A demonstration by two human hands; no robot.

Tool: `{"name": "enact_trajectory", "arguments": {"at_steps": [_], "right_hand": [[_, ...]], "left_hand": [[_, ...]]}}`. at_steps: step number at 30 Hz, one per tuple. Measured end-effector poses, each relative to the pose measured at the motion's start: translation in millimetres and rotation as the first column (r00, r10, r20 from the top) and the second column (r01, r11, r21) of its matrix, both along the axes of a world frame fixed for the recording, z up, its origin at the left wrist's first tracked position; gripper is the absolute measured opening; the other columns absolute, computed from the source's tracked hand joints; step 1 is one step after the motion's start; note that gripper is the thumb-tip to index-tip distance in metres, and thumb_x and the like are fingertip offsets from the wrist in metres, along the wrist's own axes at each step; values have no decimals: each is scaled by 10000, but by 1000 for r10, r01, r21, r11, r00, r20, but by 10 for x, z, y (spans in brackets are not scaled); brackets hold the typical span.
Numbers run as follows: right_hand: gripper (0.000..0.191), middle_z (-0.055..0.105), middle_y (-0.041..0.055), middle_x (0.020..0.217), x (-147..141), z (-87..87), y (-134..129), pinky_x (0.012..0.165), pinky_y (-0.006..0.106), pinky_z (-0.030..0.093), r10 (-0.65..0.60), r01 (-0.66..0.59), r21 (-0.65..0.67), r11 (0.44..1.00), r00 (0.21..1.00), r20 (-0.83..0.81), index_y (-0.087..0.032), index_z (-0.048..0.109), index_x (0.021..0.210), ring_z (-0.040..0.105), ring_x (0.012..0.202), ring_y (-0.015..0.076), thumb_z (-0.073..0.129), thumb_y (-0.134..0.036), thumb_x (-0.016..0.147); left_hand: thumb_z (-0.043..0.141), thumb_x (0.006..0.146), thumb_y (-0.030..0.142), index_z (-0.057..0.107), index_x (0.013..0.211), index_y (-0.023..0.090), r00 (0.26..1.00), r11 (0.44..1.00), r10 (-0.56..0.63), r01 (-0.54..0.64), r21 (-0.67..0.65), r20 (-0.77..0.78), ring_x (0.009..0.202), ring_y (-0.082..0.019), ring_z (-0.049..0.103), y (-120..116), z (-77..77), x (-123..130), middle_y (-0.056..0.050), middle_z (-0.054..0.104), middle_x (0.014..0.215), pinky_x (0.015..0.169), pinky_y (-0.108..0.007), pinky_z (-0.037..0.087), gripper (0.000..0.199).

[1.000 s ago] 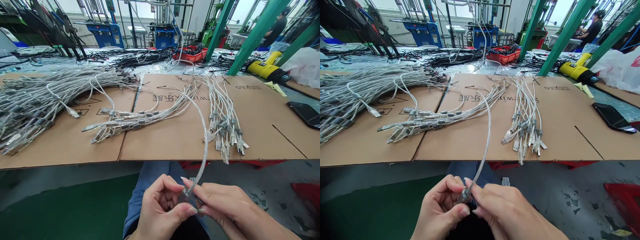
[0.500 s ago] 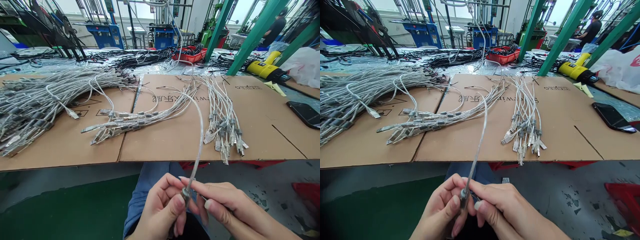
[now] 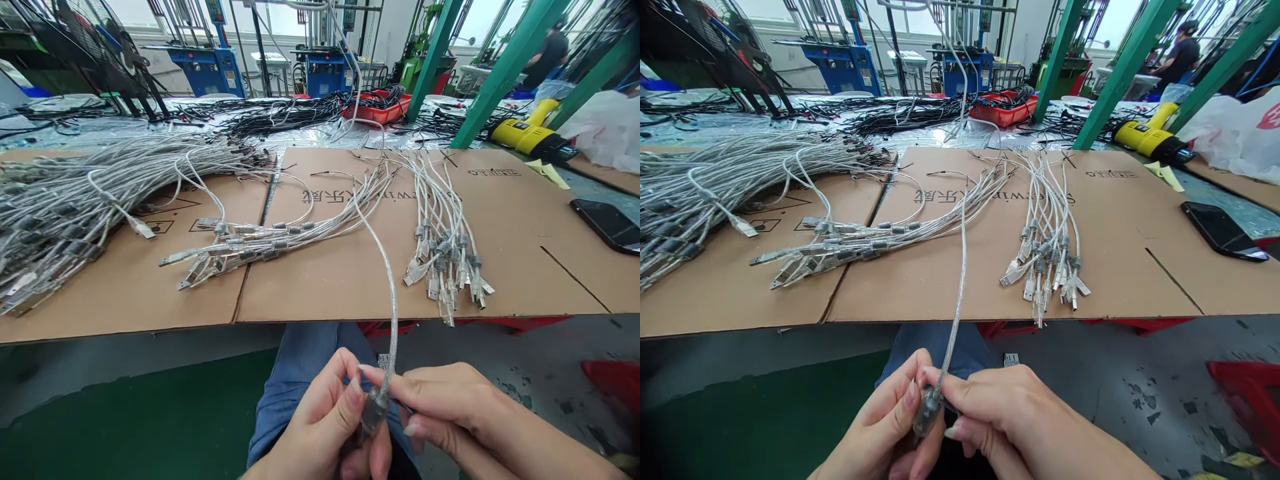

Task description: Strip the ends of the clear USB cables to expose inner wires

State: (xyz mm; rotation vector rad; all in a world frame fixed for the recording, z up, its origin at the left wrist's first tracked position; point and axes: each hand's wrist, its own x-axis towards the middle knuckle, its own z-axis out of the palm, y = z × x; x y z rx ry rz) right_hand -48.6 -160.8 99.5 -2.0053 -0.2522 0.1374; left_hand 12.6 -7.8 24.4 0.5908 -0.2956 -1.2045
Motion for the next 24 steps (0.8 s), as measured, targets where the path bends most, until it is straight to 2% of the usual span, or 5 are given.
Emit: {"name": "enact_trajectory", "arguments": {"at_steps": [10,14,17,20,24], "right_hand": [[274,726,39,769,-32,-21,-11,709,177,516,-18,19,-20,1000,999,33,-201,728,853,676,693,153,481,-83,856],[259,691,36,740,-147,-134,4,642,220,511,-113,121,135,983,991,-66,-236,720,999,625,645,152,479,-208,907],[301,600,-7,658,-143,-247,1,576,207,464,-320,384,353,853,920,-228,-264,655,1153,532,584,117,594,-324,864],[354,575,-14,670,35,-308,-79,427,185,321,-450,534,509,675,845,-289,-252,659,1135,364,461,61,662,-381,806],[351,529,-38,673,375,-250,-285,402,205,186,-563,585,552,594,793,-234,-210,603,1167,144,410,28,599,-353,847]], "left_hand": [[341,919,382,293,794,247,999,1000,-6,5,-17,-38,305,4,188,0,-33,-50,89,531,482,313,-55,203,190],[355,911,396,287,799,251,1000,997,-1,0,-73,-16,300,5,196,-8,-66,-42,95,519,479,319,-54,200,195],[418,876,441,291,815,258,998,997,-3,8,-72,63,299,10,212,-6,-87,-25,101,516,491,330,-63,189,231],[567,789,457,408,894,250,937,985,-122,75,155,327,381,-13,332,49,-80,34,70,547,543,386,-96,237,281],[674,710,383,657,830,260,629,938,-287,31,346,723,547,-103,532,219,-100,183,11,647,654,529,-166,382,172]]}}
